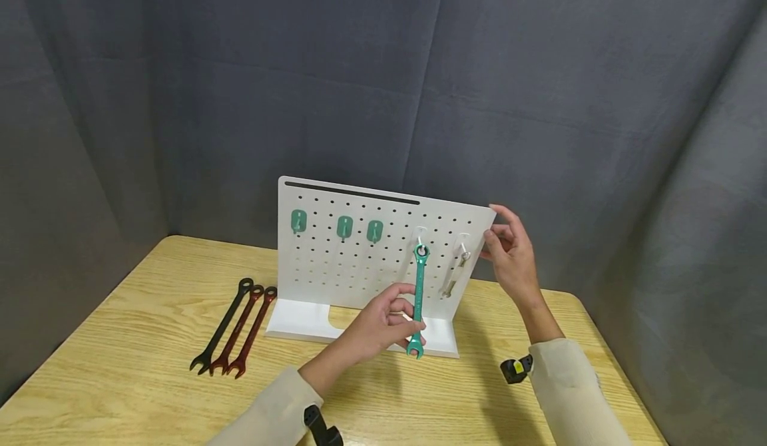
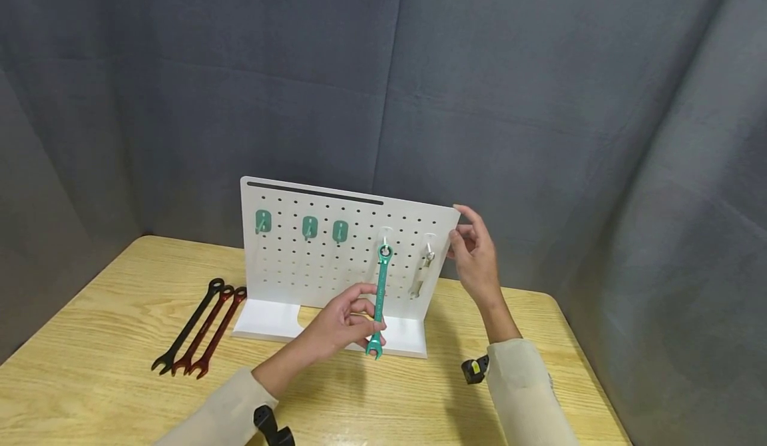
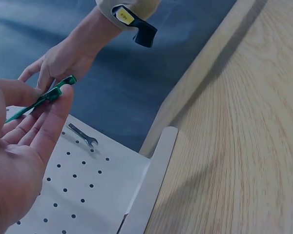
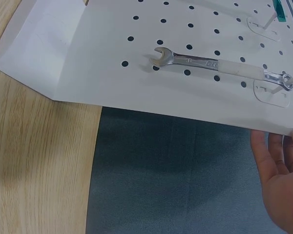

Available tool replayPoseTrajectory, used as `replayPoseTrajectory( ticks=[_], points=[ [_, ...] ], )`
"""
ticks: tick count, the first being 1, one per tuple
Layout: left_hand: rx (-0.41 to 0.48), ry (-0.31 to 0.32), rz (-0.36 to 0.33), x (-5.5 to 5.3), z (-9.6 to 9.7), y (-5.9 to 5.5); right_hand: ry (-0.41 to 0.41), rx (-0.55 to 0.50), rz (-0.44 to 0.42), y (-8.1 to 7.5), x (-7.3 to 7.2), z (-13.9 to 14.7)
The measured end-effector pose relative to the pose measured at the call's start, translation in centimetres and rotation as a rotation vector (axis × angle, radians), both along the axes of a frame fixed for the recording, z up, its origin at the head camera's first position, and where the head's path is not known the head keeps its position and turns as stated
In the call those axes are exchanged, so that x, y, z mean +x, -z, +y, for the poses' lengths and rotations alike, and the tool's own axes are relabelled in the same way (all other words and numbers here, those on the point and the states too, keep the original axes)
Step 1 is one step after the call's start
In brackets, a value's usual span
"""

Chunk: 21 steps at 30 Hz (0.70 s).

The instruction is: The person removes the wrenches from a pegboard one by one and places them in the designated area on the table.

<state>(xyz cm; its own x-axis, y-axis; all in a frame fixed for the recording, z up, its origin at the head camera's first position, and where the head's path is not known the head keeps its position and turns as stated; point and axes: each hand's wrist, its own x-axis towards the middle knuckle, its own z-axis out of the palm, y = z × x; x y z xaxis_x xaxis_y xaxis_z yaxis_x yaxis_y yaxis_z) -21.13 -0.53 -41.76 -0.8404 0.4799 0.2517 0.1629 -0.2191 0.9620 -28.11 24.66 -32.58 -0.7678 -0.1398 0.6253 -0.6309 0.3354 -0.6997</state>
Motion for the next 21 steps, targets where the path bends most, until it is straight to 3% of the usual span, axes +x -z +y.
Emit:
replayPoseTrajectory(
  ticks=[8, 21],
  points=[
    [0.037, 0.0, -0.062, -0.02, 0.25, -0.57, -0.004, -0.02, -0.019, -0.51, 0.33, -0.13],
    [0.059, 0.011, -0.061, 0.12, 0.54, -0.94, 0.014, 0.002, -0.023, -0.67, 0.53, -0.42]
  ],
)
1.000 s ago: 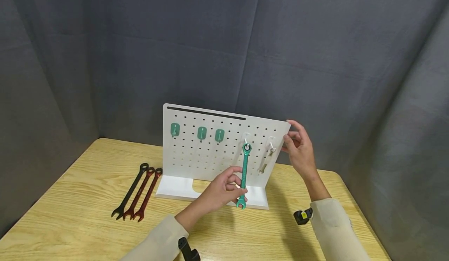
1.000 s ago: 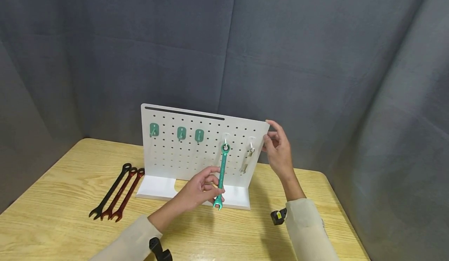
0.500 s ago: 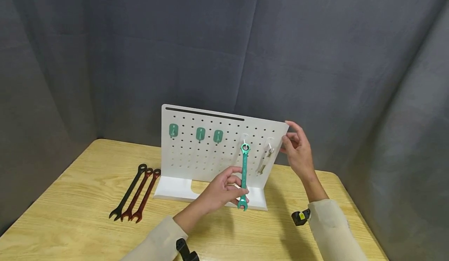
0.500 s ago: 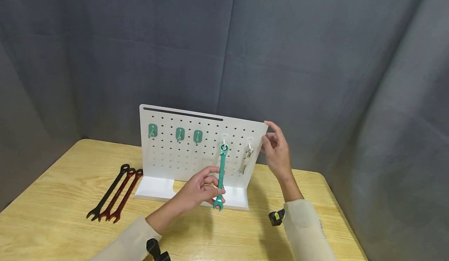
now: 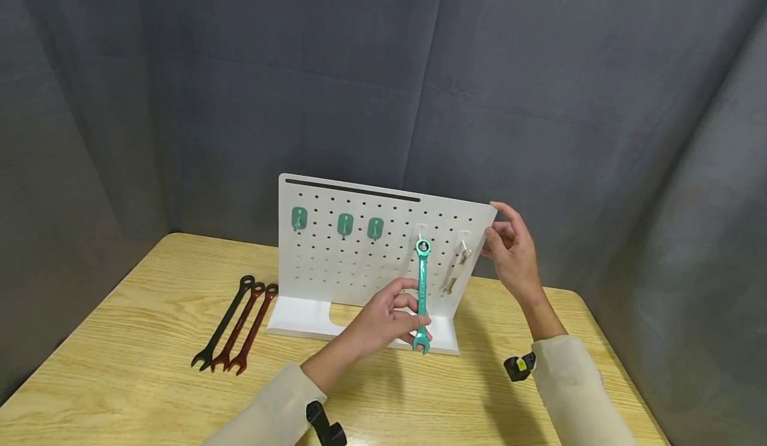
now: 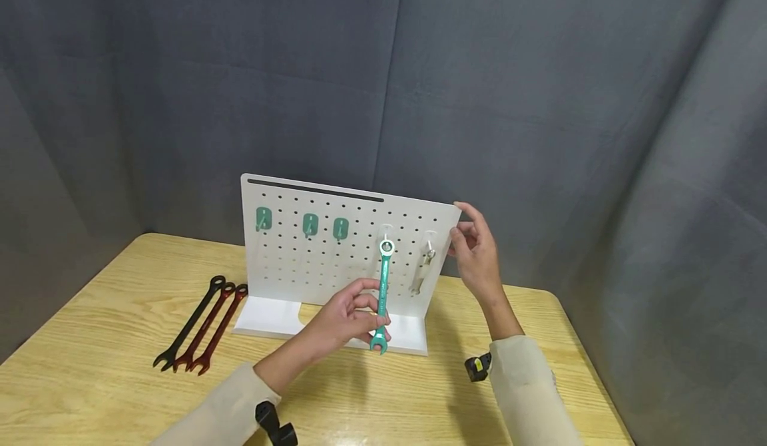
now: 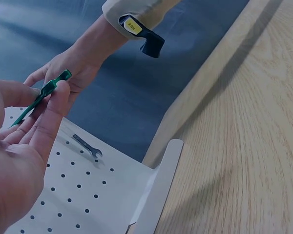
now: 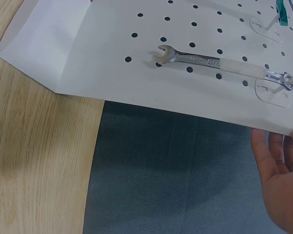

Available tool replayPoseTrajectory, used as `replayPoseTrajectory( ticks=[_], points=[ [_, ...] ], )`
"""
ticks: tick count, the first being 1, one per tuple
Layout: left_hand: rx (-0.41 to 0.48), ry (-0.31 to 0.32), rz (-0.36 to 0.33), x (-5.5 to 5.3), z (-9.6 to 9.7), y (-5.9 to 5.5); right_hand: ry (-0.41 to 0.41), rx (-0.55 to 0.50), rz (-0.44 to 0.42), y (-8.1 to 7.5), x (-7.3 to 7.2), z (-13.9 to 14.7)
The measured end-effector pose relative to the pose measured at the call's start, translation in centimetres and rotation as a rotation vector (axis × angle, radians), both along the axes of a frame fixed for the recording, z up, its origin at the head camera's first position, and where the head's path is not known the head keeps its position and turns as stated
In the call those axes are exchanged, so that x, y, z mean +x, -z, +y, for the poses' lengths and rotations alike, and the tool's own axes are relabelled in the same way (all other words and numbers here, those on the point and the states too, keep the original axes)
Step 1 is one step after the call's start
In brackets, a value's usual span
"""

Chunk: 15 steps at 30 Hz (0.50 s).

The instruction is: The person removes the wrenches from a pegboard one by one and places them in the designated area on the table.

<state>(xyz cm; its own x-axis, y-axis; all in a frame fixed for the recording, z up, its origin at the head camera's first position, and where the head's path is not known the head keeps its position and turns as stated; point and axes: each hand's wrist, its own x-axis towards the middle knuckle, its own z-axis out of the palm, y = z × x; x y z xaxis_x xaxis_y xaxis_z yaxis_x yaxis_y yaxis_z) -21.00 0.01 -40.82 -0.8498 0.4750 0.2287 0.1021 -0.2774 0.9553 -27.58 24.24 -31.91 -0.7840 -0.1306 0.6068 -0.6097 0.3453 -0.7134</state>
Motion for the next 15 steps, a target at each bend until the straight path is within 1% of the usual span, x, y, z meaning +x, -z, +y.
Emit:
replayPoseTrajectory(
  ticks=[6, 10, 15],
  points=[
    [-0.003, 0.003, 0.013, 0.12, -0.03, -0.26, 0.02, 0.017, -0.004, -0.06, 0.02, -0.07],
    [-0.004, 0.013, 0.026, 0.27, -0.1, -0.41, 0.018, 0.01, -0.005, -0.04, 0.02, -0.04],
    [-0.012, 0.006, 0.035, 0.48, -0.21, -0.6, 0.015, 0.019, 0.009, -0.03, 0.05, 0.04]
  ],
)
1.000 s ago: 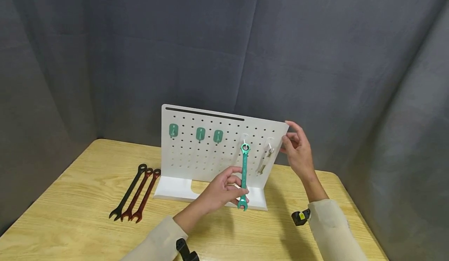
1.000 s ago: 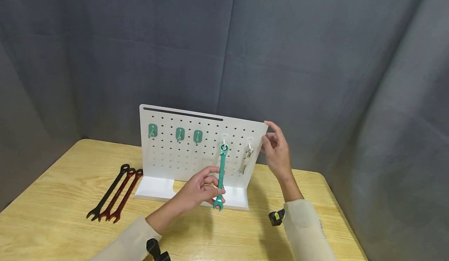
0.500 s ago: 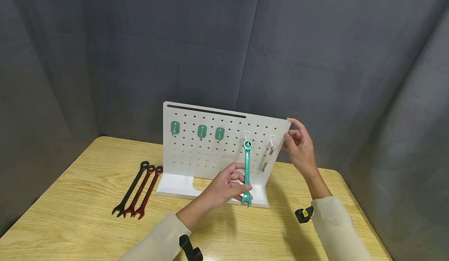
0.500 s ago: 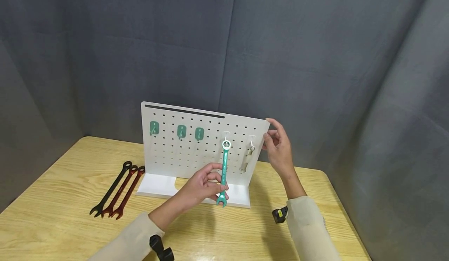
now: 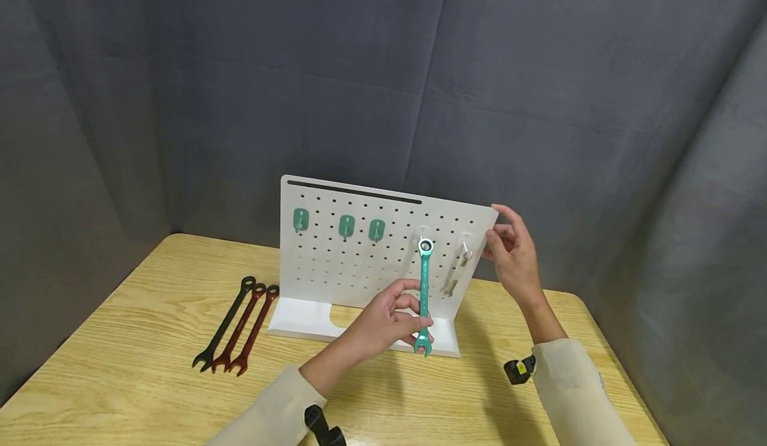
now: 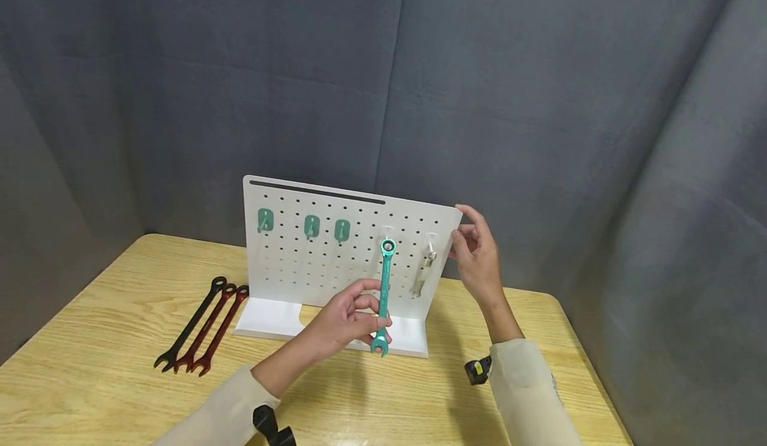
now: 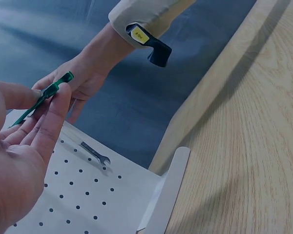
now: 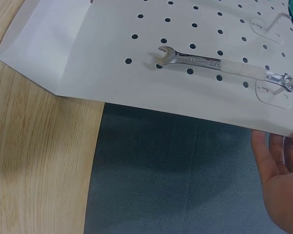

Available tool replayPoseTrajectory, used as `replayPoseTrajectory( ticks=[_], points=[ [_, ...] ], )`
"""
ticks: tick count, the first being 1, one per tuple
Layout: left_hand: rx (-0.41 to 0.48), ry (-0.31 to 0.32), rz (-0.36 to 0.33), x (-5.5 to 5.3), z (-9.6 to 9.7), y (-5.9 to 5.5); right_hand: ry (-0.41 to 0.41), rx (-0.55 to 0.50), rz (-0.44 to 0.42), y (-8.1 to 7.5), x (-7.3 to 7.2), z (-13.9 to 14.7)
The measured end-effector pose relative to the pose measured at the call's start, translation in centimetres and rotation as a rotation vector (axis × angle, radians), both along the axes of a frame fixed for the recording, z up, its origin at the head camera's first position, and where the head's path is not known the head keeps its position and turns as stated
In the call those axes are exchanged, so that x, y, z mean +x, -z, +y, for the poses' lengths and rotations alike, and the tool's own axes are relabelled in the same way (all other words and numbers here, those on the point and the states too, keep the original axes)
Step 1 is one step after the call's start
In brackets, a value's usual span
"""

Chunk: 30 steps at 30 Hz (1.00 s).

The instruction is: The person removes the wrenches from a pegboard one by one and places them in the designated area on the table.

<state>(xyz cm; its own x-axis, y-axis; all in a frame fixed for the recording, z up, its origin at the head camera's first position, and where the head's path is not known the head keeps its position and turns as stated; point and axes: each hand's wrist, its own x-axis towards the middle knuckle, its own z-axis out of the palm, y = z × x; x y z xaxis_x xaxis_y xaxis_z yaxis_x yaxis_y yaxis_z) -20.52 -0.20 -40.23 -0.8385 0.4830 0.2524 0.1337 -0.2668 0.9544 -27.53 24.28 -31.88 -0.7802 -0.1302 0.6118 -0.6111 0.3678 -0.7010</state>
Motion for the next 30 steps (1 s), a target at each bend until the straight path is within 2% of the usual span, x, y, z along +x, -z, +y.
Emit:
replayPoseTrajectory(
  ticks=[11, 21, 30],
  points=[
    [-0.004, -0.001, 0.009, 0.5, -0.3, -0.4, -0.012, -0.014, 0.006, 0.5, 0.0, 0.1],
    [-0.015, -0.024, 0.022, 1.3, -1.8, -0.2, -0.004, -0.002, 0.006, 0.5, -0.3, 0.1],
    [-0.045, -0.039, 0.032, 1.8, -3.8, 0.6, 0.005, -0.021, -0.007, 2.2, -2.5, 1.5]
  ],
)
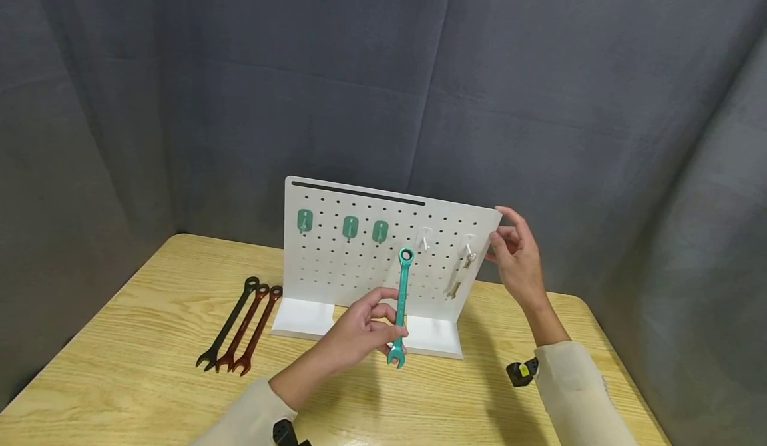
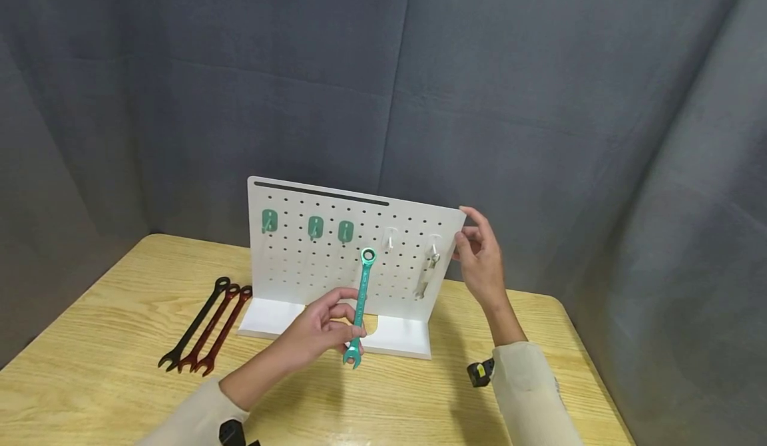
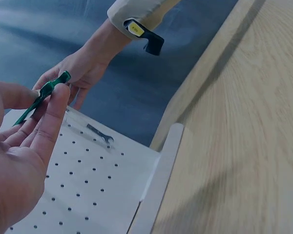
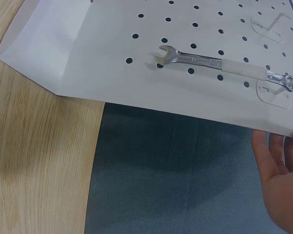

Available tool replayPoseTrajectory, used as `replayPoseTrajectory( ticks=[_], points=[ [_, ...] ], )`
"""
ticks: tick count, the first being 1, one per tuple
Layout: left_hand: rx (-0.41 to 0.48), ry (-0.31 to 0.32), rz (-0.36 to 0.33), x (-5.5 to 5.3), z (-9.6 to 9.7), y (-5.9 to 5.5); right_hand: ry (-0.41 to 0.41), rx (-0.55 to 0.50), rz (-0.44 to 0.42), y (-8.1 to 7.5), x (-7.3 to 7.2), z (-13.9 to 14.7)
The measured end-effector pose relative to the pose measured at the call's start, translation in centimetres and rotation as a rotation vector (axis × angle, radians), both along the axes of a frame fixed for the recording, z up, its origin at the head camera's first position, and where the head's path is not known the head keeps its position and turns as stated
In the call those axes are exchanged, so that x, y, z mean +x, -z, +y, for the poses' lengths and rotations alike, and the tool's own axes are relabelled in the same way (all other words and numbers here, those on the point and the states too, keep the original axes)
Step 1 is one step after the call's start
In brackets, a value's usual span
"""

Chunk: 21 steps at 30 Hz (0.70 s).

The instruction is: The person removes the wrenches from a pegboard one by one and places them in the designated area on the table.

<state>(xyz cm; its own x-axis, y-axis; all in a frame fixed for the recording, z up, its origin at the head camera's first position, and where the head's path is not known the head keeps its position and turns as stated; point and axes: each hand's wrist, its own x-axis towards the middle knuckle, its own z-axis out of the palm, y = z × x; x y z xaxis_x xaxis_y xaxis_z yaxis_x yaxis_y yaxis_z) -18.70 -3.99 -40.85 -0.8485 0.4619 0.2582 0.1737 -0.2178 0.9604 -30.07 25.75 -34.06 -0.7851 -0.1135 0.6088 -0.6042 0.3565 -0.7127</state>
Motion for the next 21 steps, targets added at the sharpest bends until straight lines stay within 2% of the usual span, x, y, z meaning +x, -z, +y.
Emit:
replayPoseTrajectory(
  ticks=[6, 11, 14, 21],
  points=[
    [-0.018, -0.023, -0.013, 0.6, -1.8, 0.6, 0.005, 0.001, 0.0, 0.1, 0.0, -0.1],
    [-0.036, -0.038, -0.001, 1.1, -3.4, 1.0, 0.001, 0.011, -0.003, -1.2, 1.3, -0.9],
    [-0.043, -0.037, -0.007, 1.4, -4.2, 1.2, 0.009, 0.032, 0.003, -0.9, 1.0, -0.6],
    [-0.036, -0.047, -0.026, 2.2, -6.6, 1.9, -0.025, 0.019, 0.012, -2.0, 2.3, -1.2]
  ],
)
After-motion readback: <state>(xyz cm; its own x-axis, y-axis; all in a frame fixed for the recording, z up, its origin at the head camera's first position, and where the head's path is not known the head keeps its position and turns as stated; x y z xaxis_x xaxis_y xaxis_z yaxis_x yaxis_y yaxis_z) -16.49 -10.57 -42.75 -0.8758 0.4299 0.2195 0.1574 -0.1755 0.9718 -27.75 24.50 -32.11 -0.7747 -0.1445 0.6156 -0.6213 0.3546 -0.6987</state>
